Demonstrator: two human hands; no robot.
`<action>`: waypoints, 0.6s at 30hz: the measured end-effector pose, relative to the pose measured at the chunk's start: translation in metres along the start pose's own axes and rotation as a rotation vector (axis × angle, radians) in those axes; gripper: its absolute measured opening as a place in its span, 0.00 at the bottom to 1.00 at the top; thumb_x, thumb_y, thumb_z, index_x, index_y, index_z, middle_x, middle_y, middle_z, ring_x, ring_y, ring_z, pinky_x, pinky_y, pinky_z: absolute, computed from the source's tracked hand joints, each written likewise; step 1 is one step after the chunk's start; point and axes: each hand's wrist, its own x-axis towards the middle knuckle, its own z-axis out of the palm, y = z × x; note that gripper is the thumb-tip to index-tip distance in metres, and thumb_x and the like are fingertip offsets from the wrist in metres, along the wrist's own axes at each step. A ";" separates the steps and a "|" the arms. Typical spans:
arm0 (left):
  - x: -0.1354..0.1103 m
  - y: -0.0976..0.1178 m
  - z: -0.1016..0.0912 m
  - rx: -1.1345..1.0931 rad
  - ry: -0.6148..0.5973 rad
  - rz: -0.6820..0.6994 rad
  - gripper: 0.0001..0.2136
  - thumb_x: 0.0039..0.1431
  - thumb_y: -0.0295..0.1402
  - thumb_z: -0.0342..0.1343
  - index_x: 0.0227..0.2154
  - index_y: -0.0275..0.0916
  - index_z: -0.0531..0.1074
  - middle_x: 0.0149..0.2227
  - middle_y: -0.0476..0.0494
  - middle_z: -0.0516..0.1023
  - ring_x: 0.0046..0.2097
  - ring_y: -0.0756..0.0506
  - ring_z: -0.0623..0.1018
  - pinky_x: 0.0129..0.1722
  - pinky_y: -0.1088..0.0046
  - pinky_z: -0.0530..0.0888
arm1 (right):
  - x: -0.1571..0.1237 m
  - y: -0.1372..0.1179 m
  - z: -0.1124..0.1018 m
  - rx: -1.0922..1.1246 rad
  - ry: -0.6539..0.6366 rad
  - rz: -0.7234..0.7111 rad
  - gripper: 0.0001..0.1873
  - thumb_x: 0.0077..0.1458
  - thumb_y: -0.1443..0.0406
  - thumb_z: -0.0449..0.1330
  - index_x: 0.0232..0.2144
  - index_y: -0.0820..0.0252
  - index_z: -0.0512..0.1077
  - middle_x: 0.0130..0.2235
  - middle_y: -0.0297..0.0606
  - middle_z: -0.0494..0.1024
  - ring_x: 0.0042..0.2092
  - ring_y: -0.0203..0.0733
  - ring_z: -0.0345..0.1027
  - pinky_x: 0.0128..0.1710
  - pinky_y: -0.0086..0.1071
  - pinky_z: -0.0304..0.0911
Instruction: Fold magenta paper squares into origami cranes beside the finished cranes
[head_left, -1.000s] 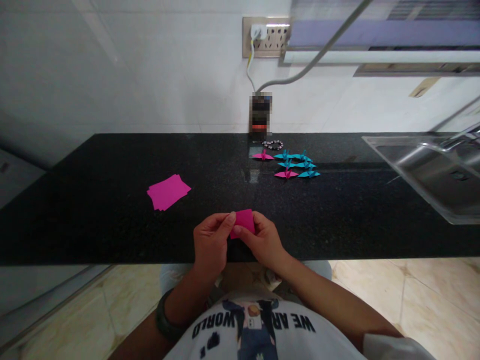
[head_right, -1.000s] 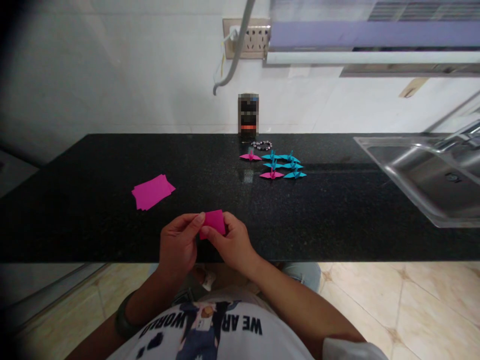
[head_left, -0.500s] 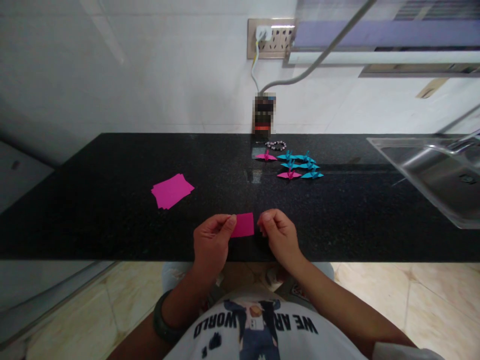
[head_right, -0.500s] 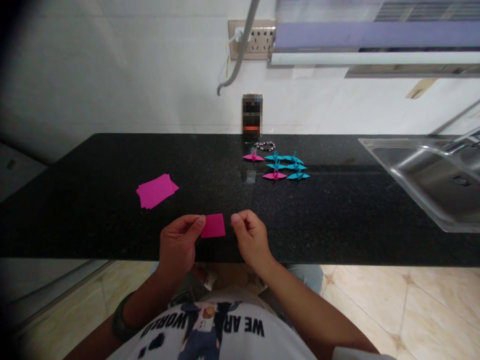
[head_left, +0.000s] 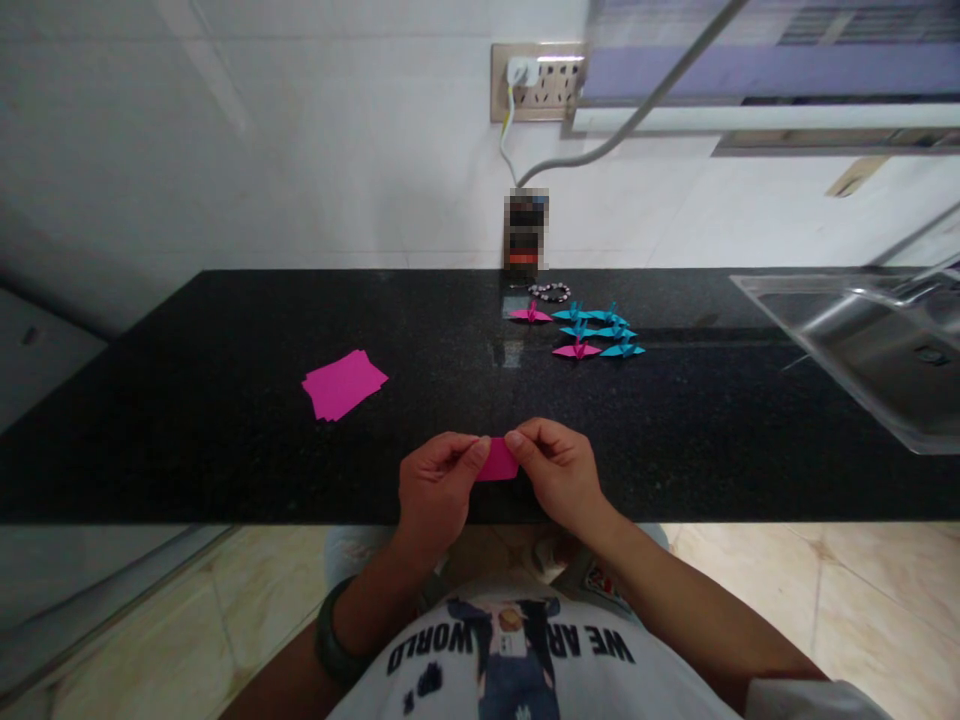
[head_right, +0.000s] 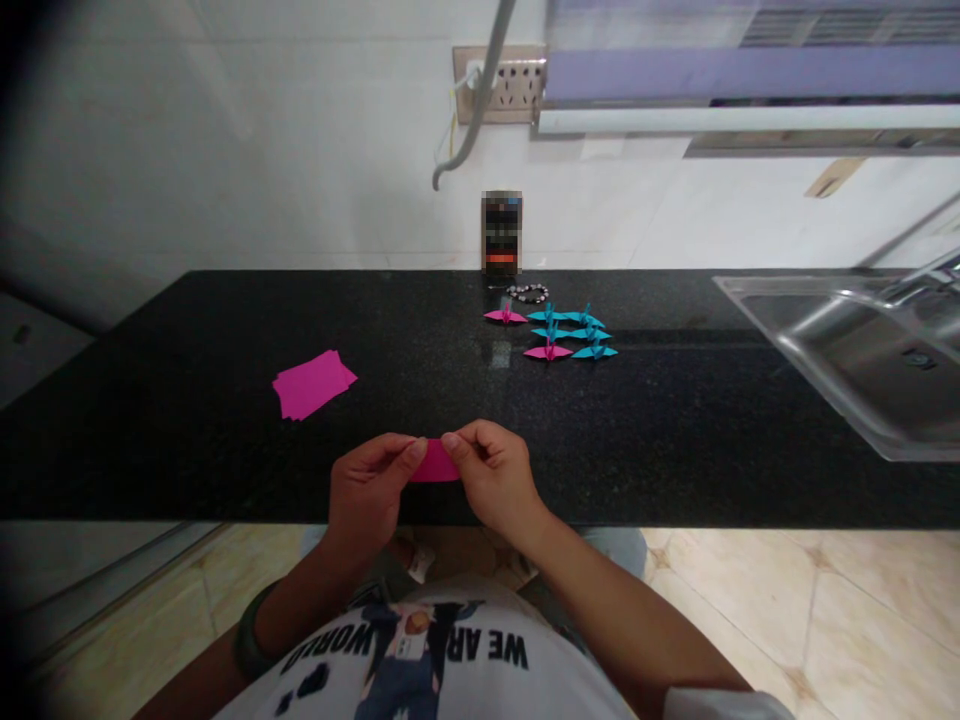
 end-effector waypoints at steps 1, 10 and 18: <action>0.000 0.000 0.001 -0.003 0.000 -0.004 0.06 0.47 0.33 0.58 0.22 0.36 0.74 0.22 0.49 0.73 0.26 0.52 0.69 0.27 0.77 0.67 | 0.000 -0.001 0.000 -0.010 0.020 -0.004 0.13 0.50 0.60 0.56 0.19 0.62 0.66 0.19 0.31 0.64 0.22 0.31 0.54 0.22 0.26 0.53; 0.005 -0.004 -0.002 -0.129 0.063 -0.073 0.05 0.44 0.33 0.60 0.23 0.37 0.75 0.22 0.50 0.74 0.26 0.51 0.71 0.27 0.77 0.69 | 0.005 0.010 0.001 0.194 0.017 0.121 0.12 0.49 0.57 0.56 0.26 0.61 0.68 0.19 0.30 0.65 0.21 0.30 0.55 0.20 0.25 0.52; 0.005 -0.005 0.003 -0.151 0.066 -0.113 0.05 0.44 0.33 0.60 0.23 0.36 0.74 0.22 0.50 0.73 0.25 0.52 0.70 0.26 0.77 0.68 | -0.010 0.012 0.017 0.188 -0.028 0.139 0.15 0.53 0.56 0.52 0.24 0.61 0.65 0.19 0.28 0.62 0.21 0.30 0.54 0.21 0.25 0.51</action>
